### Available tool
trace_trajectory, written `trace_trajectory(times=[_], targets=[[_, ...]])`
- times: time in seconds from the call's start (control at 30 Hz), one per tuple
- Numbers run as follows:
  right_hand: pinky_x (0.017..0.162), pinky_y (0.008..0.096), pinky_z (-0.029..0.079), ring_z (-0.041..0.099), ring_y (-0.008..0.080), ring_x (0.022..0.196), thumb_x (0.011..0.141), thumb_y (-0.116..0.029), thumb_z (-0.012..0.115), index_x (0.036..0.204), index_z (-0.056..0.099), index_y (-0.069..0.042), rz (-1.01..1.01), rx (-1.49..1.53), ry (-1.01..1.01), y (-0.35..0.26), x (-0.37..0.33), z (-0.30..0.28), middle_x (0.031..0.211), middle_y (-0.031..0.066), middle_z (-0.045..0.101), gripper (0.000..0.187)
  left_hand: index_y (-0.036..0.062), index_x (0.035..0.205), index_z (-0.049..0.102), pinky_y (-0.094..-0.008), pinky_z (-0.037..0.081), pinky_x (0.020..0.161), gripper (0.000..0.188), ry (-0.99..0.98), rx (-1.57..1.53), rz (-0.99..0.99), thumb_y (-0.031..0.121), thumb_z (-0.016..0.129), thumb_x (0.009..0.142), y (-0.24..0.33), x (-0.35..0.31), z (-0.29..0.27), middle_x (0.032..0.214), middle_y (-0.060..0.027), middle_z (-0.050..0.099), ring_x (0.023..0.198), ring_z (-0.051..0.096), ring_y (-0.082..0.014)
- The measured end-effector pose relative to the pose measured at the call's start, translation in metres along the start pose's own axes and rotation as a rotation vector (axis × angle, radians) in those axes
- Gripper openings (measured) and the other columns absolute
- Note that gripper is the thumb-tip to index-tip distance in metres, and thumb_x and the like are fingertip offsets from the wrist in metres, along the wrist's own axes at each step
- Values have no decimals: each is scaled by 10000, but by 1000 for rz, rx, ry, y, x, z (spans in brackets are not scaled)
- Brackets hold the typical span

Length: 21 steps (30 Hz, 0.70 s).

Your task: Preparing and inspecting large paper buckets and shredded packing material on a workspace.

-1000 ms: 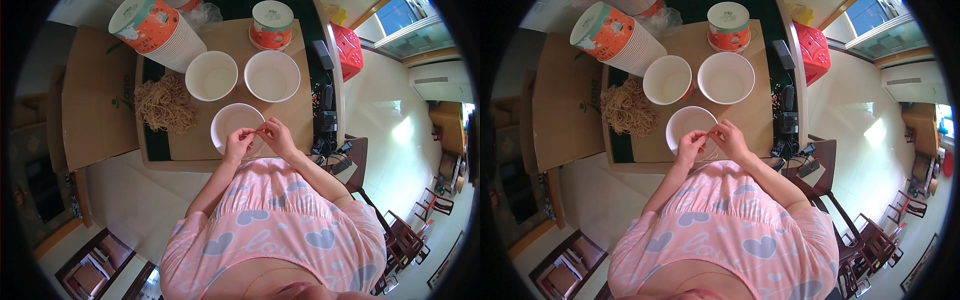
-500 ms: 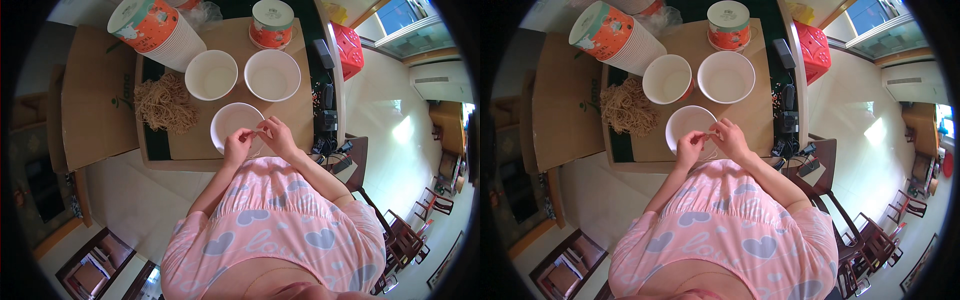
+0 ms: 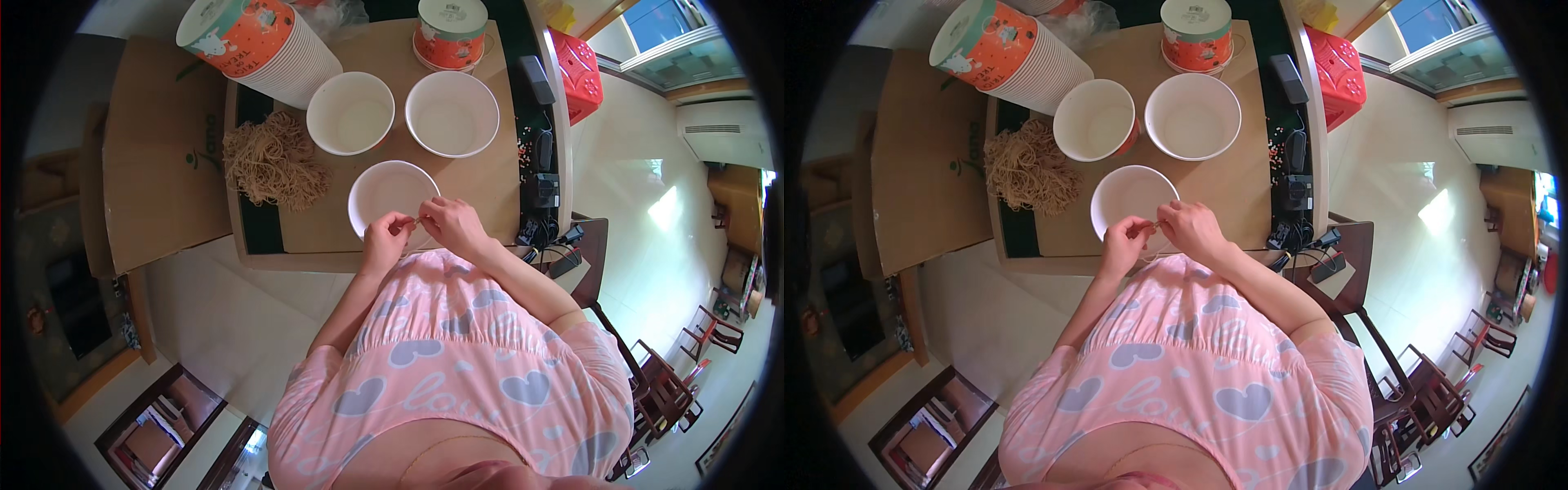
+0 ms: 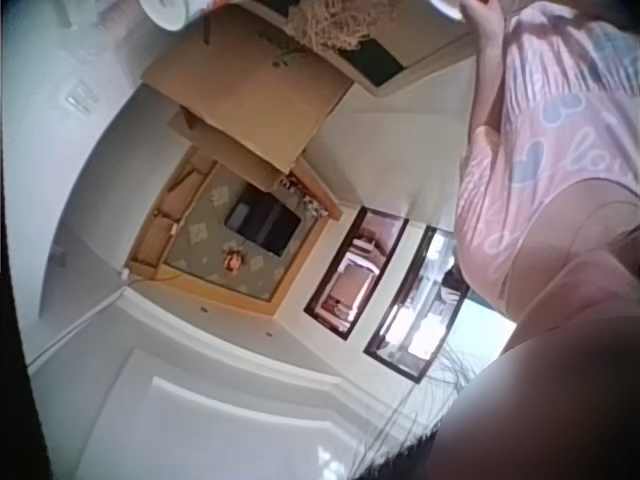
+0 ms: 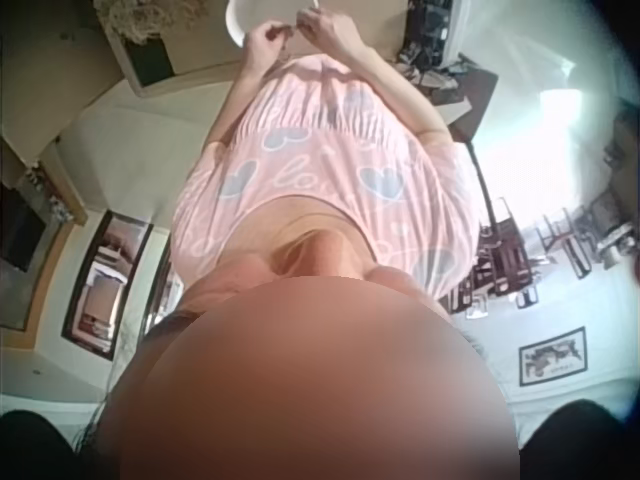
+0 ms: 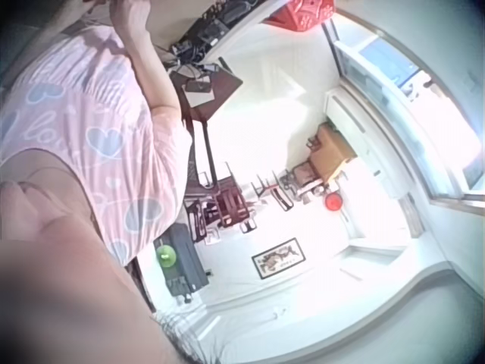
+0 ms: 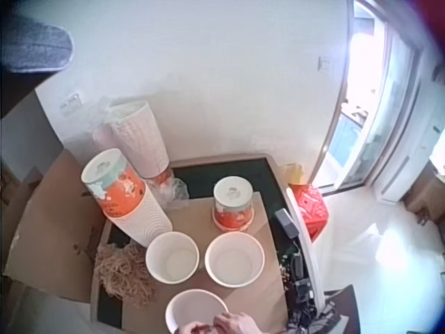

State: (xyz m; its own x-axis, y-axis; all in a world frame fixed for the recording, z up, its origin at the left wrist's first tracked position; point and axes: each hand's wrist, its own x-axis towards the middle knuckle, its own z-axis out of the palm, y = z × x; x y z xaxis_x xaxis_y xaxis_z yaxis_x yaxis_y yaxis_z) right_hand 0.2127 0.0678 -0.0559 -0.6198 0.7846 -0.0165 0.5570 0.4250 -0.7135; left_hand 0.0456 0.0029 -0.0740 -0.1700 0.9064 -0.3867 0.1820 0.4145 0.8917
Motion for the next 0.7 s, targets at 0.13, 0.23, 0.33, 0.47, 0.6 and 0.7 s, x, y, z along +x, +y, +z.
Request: trace_trajectory(times=[0.13,0.23,0.33,0.47,0.6,0.7], targets=[[658,398,459,597,272,683,828,-177,606,846,608,-108,-18,-17,-31,0,-2,-1,737,61,578,72,-14,897,649,-222,464,530,68,-33,-14,3,35,614,866,1,0,1,740,-38,671,600,592,-74],[651,395,454,597,269,680,830,-196,611,884,616,-117,-42,-26,-24,-1,-5,2,746,56,581,96,-13,890,646,-224,464,529,67,-35,7,8,43,615,868,0,1,1,738,-40,668,598,593,-77],[640,388,451,596,266,679,838,-194,606,898,608,-120,-4,16,101,-2,-6,6,752,52,581,95,-3,865,650,-237,458,526,77,-21,7,10,72,633,858,-2,0,2,684,-36,655,567,593,-88],[630,386,453,595,270,676,843,-188,606,903,600,-114,-9,36,72,0,-7,4,764,56,584,96,-1,870,652,-237,460,530,79,-9,18,8,75,635,856,1,-1,2,683,-40,658,571,598,-91],[622,384,453,592,270,665,843,-185,604,876,606,-111,-38,48,94,1,-8,5,756,59,583,80,-3,872,654,-236,462,533,77,-16,10,8,69,633,855,-2,-1,2,697,-41,664,577,600,-90],[623,382,454,593,269,659,841,-184,606,867,610,-112,-37,37,75,1,-9,5,738,60,583,76,-8,875,652,-236,465,536,77,-21,-16,1,64,631,856,-2,-1,3,705,-39,667,581,602,-89]])
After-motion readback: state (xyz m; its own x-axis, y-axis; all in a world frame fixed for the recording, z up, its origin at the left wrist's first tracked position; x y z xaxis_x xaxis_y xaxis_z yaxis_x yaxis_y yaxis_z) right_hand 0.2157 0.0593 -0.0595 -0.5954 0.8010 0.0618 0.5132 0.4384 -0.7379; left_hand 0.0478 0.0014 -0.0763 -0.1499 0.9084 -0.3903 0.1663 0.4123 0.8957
